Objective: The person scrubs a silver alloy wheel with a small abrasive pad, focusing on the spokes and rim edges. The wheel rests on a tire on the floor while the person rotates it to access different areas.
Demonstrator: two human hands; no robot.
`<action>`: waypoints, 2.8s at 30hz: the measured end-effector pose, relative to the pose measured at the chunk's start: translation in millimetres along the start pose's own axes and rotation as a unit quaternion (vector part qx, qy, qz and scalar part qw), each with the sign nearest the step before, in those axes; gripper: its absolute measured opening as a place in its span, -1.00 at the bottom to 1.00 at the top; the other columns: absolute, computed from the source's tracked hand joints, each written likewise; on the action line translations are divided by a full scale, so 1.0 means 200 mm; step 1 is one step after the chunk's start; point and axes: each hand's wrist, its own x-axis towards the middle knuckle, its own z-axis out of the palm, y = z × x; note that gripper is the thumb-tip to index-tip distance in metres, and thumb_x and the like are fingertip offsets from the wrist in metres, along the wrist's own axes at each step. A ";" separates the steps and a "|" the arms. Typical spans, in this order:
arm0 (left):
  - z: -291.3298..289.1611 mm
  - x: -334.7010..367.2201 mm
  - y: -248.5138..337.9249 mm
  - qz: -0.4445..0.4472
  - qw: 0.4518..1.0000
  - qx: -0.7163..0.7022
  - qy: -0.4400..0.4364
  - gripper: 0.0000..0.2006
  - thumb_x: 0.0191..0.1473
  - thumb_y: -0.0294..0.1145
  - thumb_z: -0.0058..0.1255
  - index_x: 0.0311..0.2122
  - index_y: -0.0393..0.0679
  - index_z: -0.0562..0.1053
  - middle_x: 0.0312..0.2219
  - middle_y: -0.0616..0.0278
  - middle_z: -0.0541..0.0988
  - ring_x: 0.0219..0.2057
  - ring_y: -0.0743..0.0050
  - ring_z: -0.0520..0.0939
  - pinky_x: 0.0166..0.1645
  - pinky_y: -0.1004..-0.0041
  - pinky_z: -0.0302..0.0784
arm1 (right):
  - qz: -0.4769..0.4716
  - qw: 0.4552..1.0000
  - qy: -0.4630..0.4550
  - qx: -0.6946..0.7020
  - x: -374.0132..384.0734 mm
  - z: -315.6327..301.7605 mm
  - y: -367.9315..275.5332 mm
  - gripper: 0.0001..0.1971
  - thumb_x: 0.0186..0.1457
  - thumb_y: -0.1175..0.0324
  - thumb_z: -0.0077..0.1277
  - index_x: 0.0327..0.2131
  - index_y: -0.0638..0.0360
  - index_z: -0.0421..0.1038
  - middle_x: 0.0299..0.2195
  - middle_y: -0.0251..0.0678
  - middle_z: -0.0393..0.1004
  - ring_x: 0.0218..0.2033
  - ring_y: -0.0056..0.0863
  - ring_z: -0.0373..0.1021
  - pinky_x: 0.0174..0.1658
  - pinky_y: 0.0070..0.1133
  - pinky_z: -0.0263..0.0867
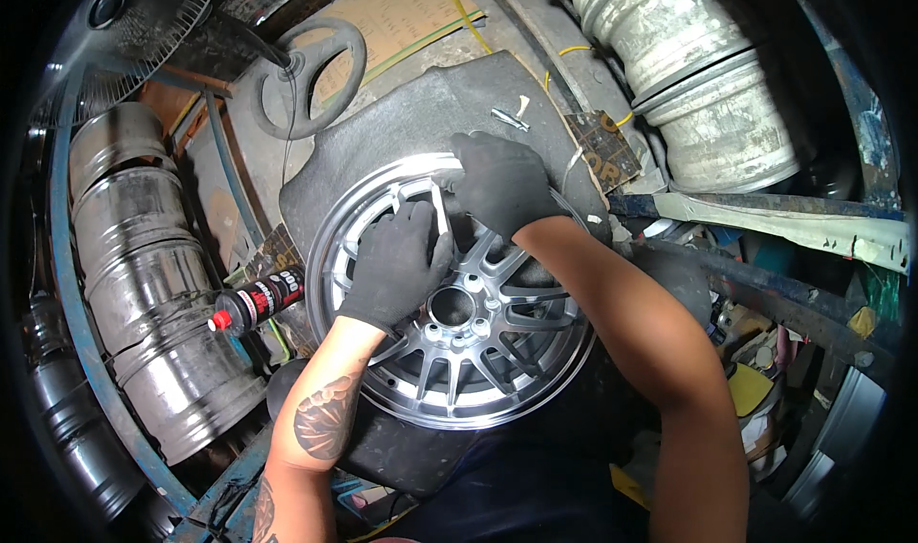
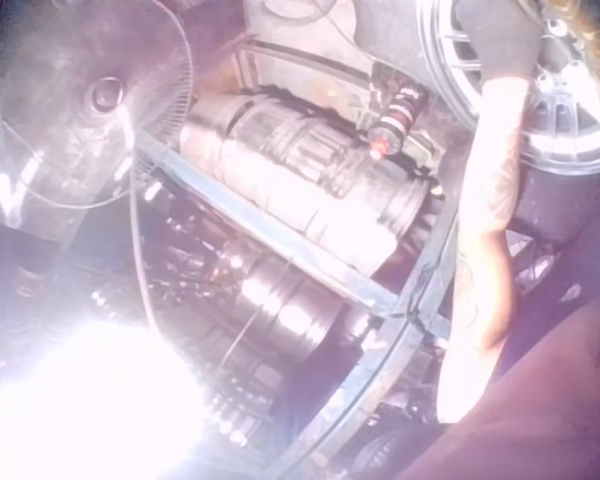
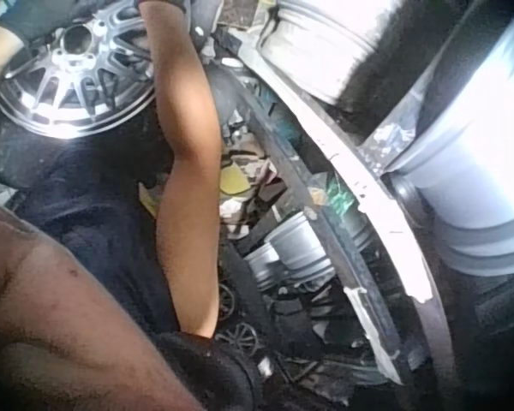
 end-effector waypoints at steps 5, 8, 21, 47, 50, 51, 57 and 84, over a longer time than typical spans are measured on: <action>0.00 0.00 -0.01 0.007 1.000 -0.011 0.013 -0.70 0.28 -0.14 0.03 -0.17 -0.21 0.42 -0.35 -0.15 0.57 -0.37 -0.22 0.64 -0.21 -0.09 0.52 | 0.018 1.000 -0.010 -0.020 0.00 -0.01 -0.04 -0.53 0.21 -0.06 0.23 -0.20 0.22 0.50 -0.22 -0.02 0.60 -0.08 0.04 0.54 -0.01 -0.11 0.42; 0.00 0.00 -0.01 0.010 1.000 -0.004 0.016 -0.70 0.28 -0.13 0.02 -0.17 -0.21 0.42 -0.36 -0.15 0.57 -0.38 -0.22 0.64 -0.22 -0.08 0.52 | 0.017 1.000 0.002 -0.010 -0.01 0.00 -0.03 -0.54 0.20 -0.06 0.23 -0.20 0.21 0.50 -0.22 -0.03 0.60 -0.10 0.03 0.55 -0.01 -0.10 0.43; 0.01 -0.01 -0.01 0.008 1.000 0.004 0.004 -0.70 0.29 -0.14 0.03 -0.15 -0.21 0.43 -0.31 -0.12 0.56 -0.33 -0.21 0.66 -0.20 -0.08 0.54 | 0.014 1.000 -0.006 -0.013 -0.01 -0.03 -0.03 -0.57 0.22 -0.03 0.22 -0.17 0.20 0.50 -0.17 -0.03 0.60 -0.04 0.01 0.55 0.05 -0.14 0.43; -0.03 -0.05 0.07 -0.010 0.997 0.065 -0.047 -0.56 0.21 -0.08 0.15 -0.02 -0.26 0.42 -0.16 -0.06 0.53 -0.26 -0.08 0.64 -0.10 0.02 0.54 | -0.002 0.998 0.050 -0.034 -0.02 0.03 0.00 -0.64 0.17 0.04 0.25 -0.22 0.15 0.52 -0.29 -0.07 0.61 -0.20 0.00 0.58 -0.12 -0.14 0.46; -0.02 -0.07 0.07 -0.003 0.998 0.062 -0.028 -0.55 0.20 -0.09 0.16 0.00 -0.25 0.42 -0.16 -0.07 0.54 -0.25 -0.09 0.64 -0.10 0.01 0.53 | -0.014 0.998 0.066 -0.020 -0.02 0.05 0.01 -0.54 0.14 -0.07 0.29 -0.25 0.18 0.48 -0.31 -0.03 0.58 -0.18 0.06 0.57 -0.10 -0.12 0.44; -0.01 -0.07 0.07 0.001 0.998 0.062 -0.018 -0.54 0.20 -0.09 0.16 0.01 -0.25 0.42 -0.16 -0.07 0.54 -0.25 -0.09 0.64 -0.10 0.01 0.53 | -0.021 0.997 0.066 -0.021 -0.02 0.04 0.01 -0.56 0.15 -0.04 0.29 -0.24 0.17 0.48 -0.32 -0.03 0.59 -0.19 0.06 0.57 -0.10 -0.13 0.45; -0.05 -0.03 0.05 -0.016 0.999 0.027 0.042 -0.42 0.20 -0.10 0.15 0.24 -0.20 0.39 -0.09 -0.07 0.61 -0.18 -0.16 0.67 -0.04 0.02 0.56 | -0.082 0.996 0.036 -0.026 -0.03 -0.01 0.06 -0.69 0.18 0.17 0.22 -0.16 0.19 0.47 -0.28 -0.06 0.59 -0.19 0.02 0.56 -0.10 -0.13 0.45; -0.01 -0.11 0.12 -0.006 1.000 0.016 0.002 -0.45 0.18 -0.12 0.17 0.27 0.03 0.41 0.00 -0.12 0.48 -0.10 -0.21 0.60 -0.11 -0.04 0.55 | -0.261 0.962 0.064 -0.049 -0.11 -0.11 0.01 -0.60 0.05 0.42 0.17 0.02 0.10 0.59 0.03 0.05 0.51 0.06 0.08 0.45 0.15 -0.15 0.37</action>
